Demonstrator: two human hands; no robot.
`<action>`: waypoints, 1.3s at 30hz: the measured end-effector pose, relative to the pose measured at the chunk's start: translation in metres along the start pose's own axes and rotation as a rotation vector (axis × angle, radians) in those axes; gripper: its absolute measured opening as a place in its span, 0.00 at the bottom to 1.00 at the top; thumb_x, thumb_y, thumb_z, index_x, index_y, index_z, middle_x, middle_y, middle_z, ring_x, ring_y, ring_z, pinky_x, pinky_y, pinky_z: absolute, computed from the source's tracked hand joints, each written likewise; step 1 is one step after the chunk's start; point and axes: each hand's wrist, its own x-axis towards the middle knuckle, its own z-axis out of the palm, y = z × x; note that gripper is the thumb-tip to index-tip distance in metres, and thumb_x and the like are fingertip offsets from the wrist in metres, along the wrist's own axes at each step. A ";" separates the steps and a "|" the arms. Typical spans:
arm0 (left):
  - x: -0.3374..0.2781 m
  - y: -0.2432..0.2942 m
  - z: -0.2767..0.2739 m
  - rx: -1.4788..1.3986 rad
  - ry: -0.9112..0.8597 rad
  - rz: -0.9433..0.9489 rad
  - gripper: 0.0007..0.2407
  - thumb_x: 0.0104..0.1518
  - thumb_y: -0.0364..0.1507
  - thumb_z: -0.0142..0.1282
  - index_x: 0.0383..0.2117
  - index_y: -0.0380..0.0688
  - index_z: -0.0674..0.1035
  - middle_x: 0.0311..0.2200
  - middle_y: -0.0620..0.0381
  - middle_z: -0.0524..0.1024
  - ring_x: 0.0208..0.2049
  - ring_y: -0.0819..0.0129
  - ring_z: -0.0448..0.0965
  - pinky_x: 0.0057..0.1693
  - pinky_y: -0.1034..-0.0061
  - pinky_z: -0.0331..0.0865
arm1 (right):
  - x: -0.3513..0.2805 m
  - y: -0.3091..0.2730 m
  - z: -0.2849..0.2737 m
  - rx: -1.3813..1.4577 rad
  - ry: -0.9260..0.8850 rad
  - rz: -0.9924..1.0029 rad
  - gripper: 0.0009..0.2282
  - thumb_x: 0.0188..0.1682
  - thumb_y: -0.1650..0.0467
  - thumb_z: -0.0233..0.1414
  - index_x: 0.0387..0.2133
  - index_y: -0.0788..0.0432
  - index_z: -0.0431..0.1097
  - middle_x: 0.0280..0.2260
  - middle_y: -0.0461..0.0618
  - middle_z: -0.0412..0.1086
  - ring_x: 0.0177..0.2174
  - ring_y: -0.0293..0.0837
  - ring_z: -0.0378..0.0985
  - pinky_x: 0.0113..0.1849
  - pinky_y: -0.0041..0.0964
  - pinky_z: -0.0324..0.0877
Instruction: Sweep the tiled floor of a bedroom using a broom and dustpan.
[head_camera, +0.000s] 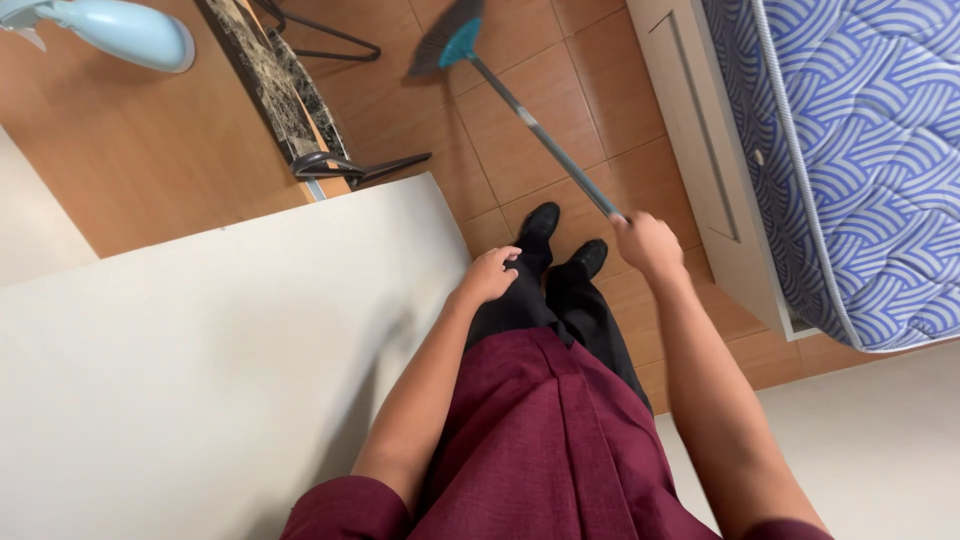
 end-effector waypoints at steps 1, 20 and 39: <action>0.000 -0.005 -0.004 0.066 0.027 0.045 0.20 0.56 0.25 0.58 0.57 0.46 0.75 0.54 0.51 0.77 0.52 0.56 0.78 0.57 0.67 0.71 | 0.013 -0.021 0.006 -0.008 -0.031 0.070 0.23 0.56 0.52 0.45 0.43 0.58 0.76 0.43 0.66 0.75 0.46 0.68 0.75 0.48 0.59 0.70; 0.033 -0.013 -0.048 0.123 -0.050 0.019 0.20 0.54 0.23 0.56 0.56 0.47 0.76 0.54 0.51 0.78 0.51 0.57 0.81 0.57 0.67 0.72 | -0.169 0.221 -0.046 -0.120 0.058 0.319 0.22 0.55 0.50 0.51 0.48 0.50 0.81 0.34 0.60 0.80 0.38 0.60 0.82 0.42 0.53 0.75; 0.087 0.001 -0.014 0.300 -0.276 0.192 0.19 0.55 0.23 0.56 0.55 0.45 0.77 0.55 0.50 0.78 0.57 0.60 0.77 0.60 0.69 0.70 | -0.262 0.197 0.128 0.927 -0.092 0.878 0.21 0.52 0.54 0.51 0.37 0.59 0.78 0.17 0.48 0.62 0.15 0.41 0.57 0.18 0.39 0.53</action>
